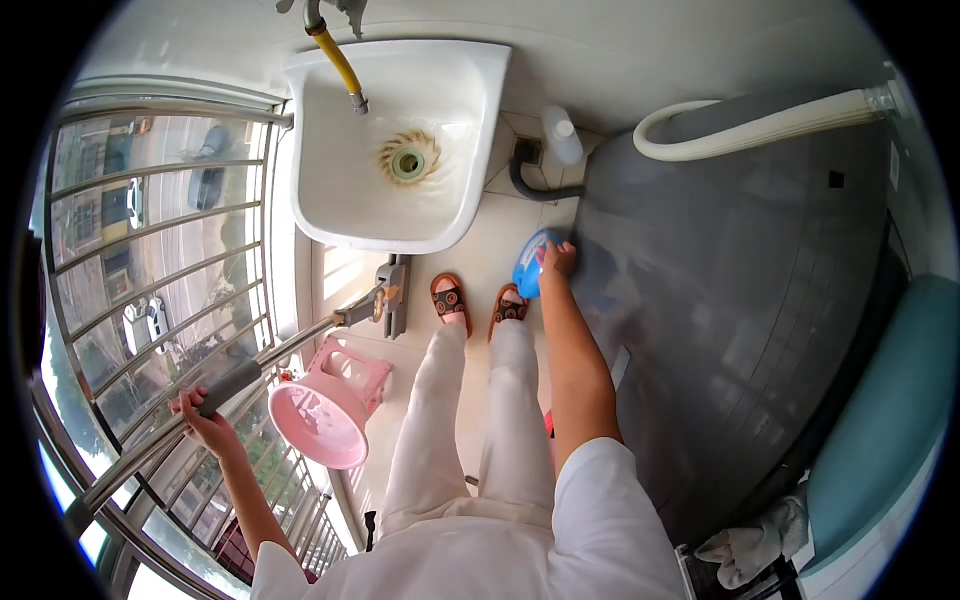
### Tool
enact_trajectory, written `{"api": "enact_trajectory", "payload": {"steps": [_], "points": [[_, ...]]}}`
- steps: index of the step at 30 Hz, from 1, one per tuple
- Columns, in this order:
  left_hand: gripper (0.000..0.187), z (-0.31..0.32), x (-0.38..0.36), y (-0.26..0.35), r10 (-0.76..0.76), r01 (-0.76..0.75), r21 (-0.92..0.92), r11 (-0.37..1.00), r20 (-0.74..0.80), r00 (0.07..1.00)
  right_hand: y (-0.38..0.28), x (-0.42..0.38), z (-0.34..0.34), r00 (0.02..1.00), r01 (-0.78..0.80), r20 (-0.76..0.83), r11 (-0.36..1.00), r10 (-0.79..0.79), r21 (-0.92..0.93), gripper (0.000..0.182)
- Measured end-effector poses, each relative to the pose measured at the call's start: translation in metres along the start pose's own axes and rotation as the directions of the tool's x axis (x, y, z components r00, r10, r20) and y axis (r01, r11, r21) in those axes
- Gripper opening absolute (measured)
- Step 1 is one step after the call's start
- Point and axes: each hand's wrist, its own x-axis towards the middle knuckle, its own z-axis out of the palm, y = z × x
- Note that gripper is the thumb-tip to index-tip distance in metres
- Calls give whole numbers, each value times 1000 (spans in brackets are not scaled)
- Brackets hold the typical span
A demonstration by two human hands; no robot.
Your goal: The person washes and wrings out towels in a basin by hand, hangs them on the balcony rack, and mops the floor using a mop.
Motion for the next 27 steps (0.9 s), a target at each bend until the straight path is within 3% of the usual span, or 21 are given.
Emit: {"api": "enact_trajectory", "payload": {"steps": [2, 4, 6, 8, 10, 12, 15, 16, 18, 20, 21, 22, 24, 26, 27], "points": [[23, 5, -7, 5, -26, 27, 6, 1000, -61, 998, 11, -53, -11, 999, -13, 29, 995, 16, -100, 53], [22, 12, -12, 6, 11, -13, -59, 998, -22, 1000, 28, -97, -20, 994, 66, 109, 920, -25, -387, 45], [21, 16, -12, 4, 6, -7, -46, 999, -34, 999, 25, -165, -18, 978, 101, 205, 919, -23, -381, 38], [20, 28, -19, 12, 8, -8, -71, 997, 3, 1000, 23, -220, -16, 914, 201, 401, 922, -55, -331, 35], [21, 30, -19, 5, 57, -43, -163, 986, 83, 995, -2, -296, -13, 817, 287, 567, 928, -106, -239, 32], [22, 46, -29, 19, 8, 13, -190, 982, 109, 994, -37, -365, -14, 710, 400, 682, 897, -173, -190, 34], [21, 61, -47, 19, 17, 20, -143, 990, 251, 968, -110, -464, -37, 521, 633, 763, 773, -383, -44, 37], [22, 61, -62, 28, 0, 42, -128, 991, 312, 950, -141, -507, -50, 492, 638, 761, 770, -422, 14, 37], [22, 56, -90, 53, -69, 56, 42, 998, 462, 884, -179, -563, -82, 307, 825, 728, 552, -614, 118, 35], [22, 40, -116, 54, -108, 50, 112, 992, 596, 795, -207, -616, -116, 203, 950, 640, 307, -741, 54, 32], [20, 31, -126, 42, -53, -17, 106, 994, 627, 777, -213, -636, -133, 153, 974, 593, 221, -791, 42, 30], [19, 21, -136, 42, -2, -80, 96, 992, 654, 756, -213, -650, -149, 136, 983, 561, 183, -816, 27, 28], [22, 9, -150, 48, -151, 32, 186, 982, 672, 725, -201, -657, -180, 163, 980, 538, 201, -827, 12, 25], [22, 4, -146, 27, -81, -97, 222, 970, 674, 735, -171, -652, -206, 238, 960, 557, 279, -796, -12, 23], [22, 1, -141, 30, -100, -61, 213, 975, 672, 733, -153, -648, -214, 275, 947, 567, 320, -776, -21, 21]]}}
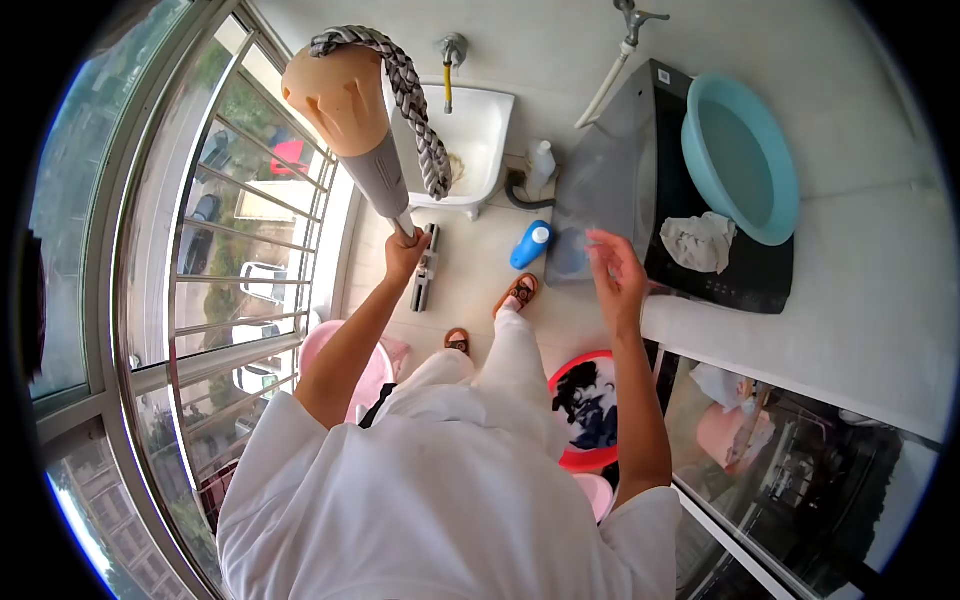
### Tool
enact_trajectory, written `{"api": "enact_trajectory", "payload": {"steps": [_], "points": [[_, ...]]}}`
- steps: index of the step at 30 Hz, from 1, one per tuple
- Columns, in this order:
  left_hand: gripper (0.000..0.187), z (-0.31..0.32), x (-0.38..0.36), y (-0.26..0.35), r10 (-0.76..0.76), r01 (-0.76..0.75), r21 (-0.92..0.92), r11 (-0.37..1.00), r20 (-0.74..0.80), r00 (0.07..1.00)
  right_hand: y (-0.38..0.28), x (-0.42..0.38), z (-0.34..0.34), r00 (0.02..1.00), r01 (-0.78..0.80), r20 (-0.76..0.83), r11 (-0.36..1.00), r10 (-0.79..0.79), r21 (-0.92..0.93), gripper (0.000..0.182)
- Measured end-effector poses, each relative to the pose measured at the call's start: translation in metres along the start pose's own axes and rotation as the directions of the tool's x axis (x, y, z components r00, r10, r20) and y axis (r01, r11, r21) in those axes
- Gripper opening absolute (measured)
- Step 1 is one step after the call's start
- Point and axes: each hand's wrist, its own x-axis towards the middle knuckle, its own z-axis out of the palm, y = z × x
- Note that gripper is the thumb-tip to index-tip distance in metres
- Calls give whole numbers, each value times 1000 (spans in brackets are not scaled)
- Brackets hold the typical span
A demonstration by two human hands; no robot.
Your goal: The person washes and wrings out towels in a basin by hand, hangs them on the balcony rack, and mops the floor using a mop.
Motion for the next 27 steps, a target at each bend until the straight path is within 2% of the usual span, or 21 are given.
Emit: {"api": "enact_trajectory", "payload": {"steps": [2, 5, 6, 8, 12, 17, 19, 21, 23, 25, 27], "points": [[22, -11, -3, 4, -46, 46, -63, 997, 9, 999, 19, -36, 6, 996, -80, 25, 997, 80, 12, 19], [23, -27, -9, 7, -11, 11, -5, 1000, 2, 1000, 50, -91, 11, 985, -165, 42, 986, 165, -3, 17], [23, -31, -12, 9, -36, 37, -27, 999, 42, 999, 58, -106, 11, 982, -186, 40, 982, 187, -12, 16], [22, -32, -9, -2, 21, -22, 15, 1000, 59, 998, 70, -139, 12, 975, -223, 10, 975, 223, 11, 17], [21, -24, -7, -9, 80, -81, 10, 997, 106, 991, 62, -194, 12, 950, -301, -68, 953, 303, 46, 16], [19, -2, -15, 10, 128, -142, 58, 988, 196, 972, 34, -225, 17, 947, -285, -135, 956, 291, 65, 19], [21, 16, -16, -4, 196, -232, 138, 963, 236, 952, -5, -209, 20, 964, -213, -154, 977, 215, 30, 28], [23, 31, -40, 11, 233, -280, 144, 949, 276, 932, -56, -181, 19, 985, -80, -157, 996, 74, -28, 48], [23, 46, -66, 23, 281, -366, 225, 903, 335, 899, -85, -149, 16, 976, 99, -198, 995, -96, 2, 76], [22, 58, -94, 30, 324, -388, 91, 917, 397, 859, -101, -122, 9, 949, 226, -250, 968, -192, 113, 97], [24, 68, -113, 25, 263, -332, 34, 943, 536, 802, -132, -96, 6, 959, 239, -205, 944, -193, 226, 104]]}}
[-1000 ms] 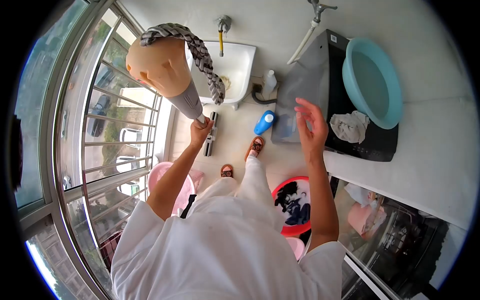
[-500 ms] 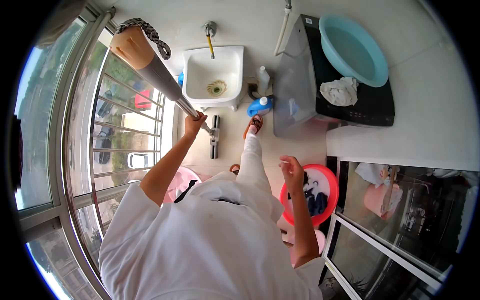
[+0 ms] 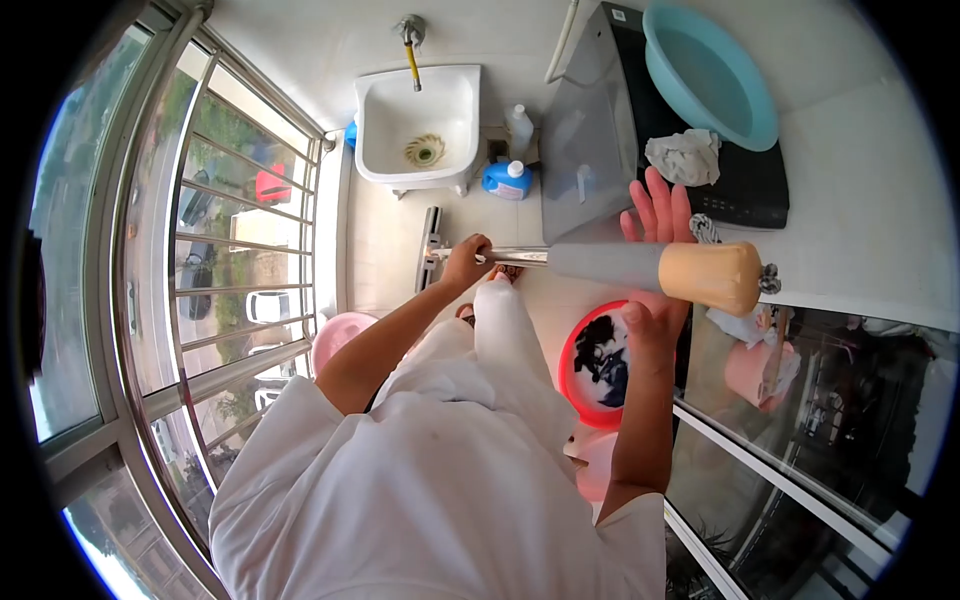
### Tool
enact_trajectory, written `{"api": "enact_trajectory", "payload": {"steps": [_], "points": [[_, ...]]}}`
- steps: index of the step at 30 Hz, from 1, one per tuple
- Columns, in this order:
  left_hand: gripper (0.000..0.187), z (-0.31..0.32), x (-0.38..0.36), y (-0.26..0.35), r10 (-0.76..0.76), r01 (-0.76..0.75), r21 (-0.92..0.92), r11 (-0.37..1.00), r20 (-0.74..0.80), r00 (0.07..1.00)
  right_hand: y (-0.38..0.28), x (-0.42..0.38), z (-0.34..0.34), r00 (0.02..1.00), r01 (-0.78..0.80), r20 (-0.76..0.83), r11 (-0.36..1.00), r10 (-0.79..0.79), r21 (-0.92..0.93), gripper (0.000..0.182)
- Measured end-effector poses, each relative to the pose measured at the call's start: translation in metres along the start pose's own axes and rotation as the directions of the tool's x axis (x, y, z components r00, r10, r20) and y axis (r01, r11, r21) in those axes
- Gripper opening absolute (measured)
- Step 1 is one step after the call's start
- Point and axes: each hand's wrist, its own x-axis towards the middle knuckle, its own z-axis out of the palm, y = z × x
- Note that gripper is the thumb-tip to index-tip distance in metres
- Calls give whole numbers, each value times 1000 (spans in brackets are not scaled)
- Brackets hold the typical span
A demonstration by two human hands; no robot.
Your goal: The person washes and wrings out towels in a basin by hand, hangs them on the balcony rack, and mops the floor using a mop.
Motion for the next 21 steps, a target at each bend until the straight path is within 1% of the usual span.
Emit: {"api": "enact_trajectory", "payload": {"steps": [1, 2, 3, 4, 5, 6, 7, 8, 9, 10, 11, 12, 13, 14, 16, 17, 20, 21], "points": [[26, 6, -8, 5, 38, -38, -13, 999, 6, 999, -4, 7, -6, 994, -54, 103, 996, 46, 77, 107], [28, 9, -15, 7, 75, -75, -24, 997, 7, 997, 0, 5, -13, 981, -16, 193, 990, -12, 141, 96], [31, 4, -22, 12, 23, -20, -82, 996, 35, 999, 2, 6, -24, 918, -42, 395, 978, -43, 204, 85], [39, 8, -31, 2, 64, -78, -135, 988, -108, 992, 4, 9, -29, 816, -80, 572, 962, -88, 262, 74], [40, 21, -43, -26, -225, 181, -274, 944, -138, 965, 4, 17, -27, 740, -55, 660, 965, -133, 256, 64], [42, 31, -50, -50, -491, 405, -411, 817, -126, 862, 0, 26, -24, 656, -23, 735, 968, -175, 251, 55], [42, 25, -52, -52, -688, 522, -698, 490, 58, 724, -2, 29, -21, 603, -35, 779, 969, -173, 243, 45], [42, 20, -54, -54, -767, 536, -842, 62, 304, 566, -3, 30, -19, 602, -66, 783, 967, -156, 244, 42], [44, 19, -53, -54, -711, 442, -813, -379, 562, 423, -4, 28, -17, 601, -95, 787, 965, -139, 244, 38], [41, 24, -48, -54, -635, 334, -812, -478, 582, 508, -8, 26, -13, 601, -120, 790, 963, -122, 240, 35], [40, 33, -39, -53, -556, 230, -783, -578, 584, 592, -20, 23, -4, 636, -148, 770, 970, -55, 192, 29], [39, 45, -29, -53, -476, 136, -726, -674, 567, 672, -29, 14, 1, 698, -134, 716, 977, -28, 168, 27], [31, 57, -14, -53, -671, -20, -783, -622, 520, 529, -30, 6, -7, 744, -107, 667, 982, -23, 153, 28], [26, 69, -20, -52, -656, 51, -780, -623, 558, 508, -32, -3, -16, 788, -85, 616, 987, -17, 135, 29], [18, 67, -14, -31, -627, 194, -771, -606, 613, 480, -40, -22, -38, 827, -63, 561, 989, -25, 137, 30], [21, 73, -15, -23, -626, 224, -790, -571, 595, 504, -45, -34, -49, 847, -62, 531, 988, -22, 139, 30], [30, 96, -4, -19, -661, 323, -806, -496, 592, 462, -38, -74, -68, 962, 6, 271, 996, -29, 86, 29], [30, 110, 1, -32, -668, 390, -797, -461, 601, 439, -35, -91, -66, 989, -14, 148, 999, 9, 35, 27]]}}
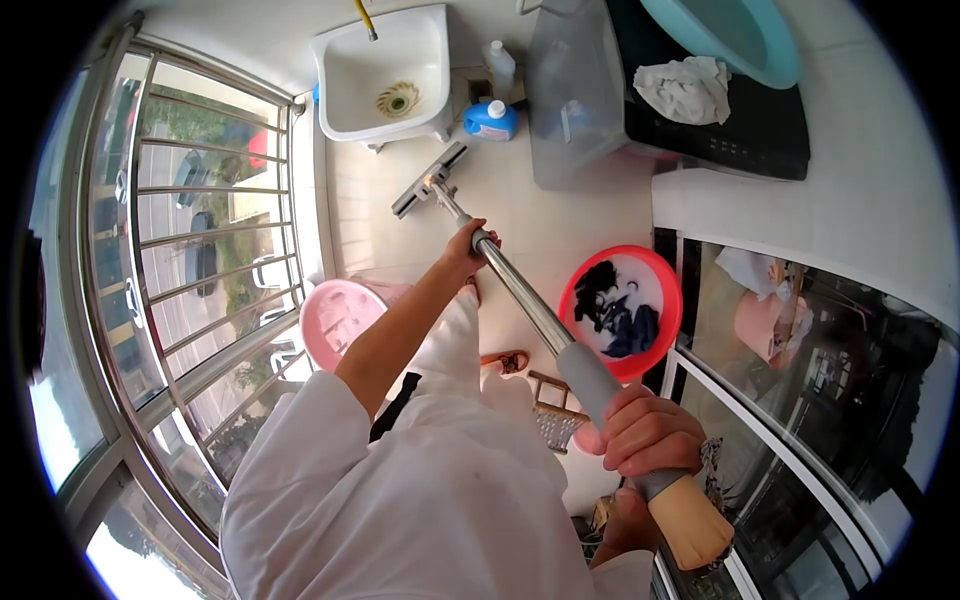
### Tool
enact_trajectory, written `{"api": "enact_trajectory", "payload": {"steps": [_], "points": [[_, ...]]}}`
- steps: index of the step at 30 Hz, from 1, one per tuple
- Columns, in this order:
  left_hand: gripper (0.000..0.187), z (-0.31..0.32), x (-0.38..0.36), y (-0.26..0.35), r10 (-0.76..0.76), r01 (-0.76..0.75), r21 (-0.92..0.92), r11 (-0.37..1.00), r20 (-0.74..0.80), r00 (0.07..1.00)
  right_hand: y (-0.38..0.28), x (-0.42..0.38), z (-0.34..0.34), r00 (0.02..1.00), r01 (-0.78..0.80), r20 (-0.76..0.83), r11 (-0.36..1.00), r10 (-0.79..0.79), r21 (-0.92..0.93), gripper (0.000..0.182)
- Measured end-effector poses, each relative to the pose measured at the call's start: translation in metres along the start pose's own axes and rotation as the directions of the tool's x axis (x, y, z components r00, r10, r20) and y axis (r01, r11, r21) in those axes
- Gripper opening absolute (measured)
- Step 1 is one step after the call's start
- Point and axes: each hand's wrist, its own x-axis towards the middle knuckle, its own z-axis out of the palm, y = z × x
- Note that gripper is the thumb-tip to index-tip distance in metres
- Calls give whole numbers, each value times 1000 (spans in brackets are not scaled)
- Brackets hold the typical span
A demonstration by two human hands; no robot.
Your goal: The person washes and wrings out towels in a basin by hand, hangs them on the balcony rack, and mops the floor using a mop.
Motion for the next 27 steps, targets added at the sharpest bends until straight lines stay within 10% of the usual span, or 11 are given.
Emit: {"api": "enact_trajectory", "payload": {"steps": [7, 12, 27], "points": [[25, -23, 40, -97, 42, 42, 391, 919, -204, 978, -14, -129, -21, 887, -117, -459, 986, 51, -118, 23], [25, -35, 24, -164, -146, 217, 431, 876, -193, 970, -54, -158, -39, 915, -94, -401, 987, 33, -133, 25], [25, 81, 93, -71, 97, -56, 464, 884, -64, 993, 42, -87, -61, 924, 1, -377, 990, -56, -143, 31]]}}
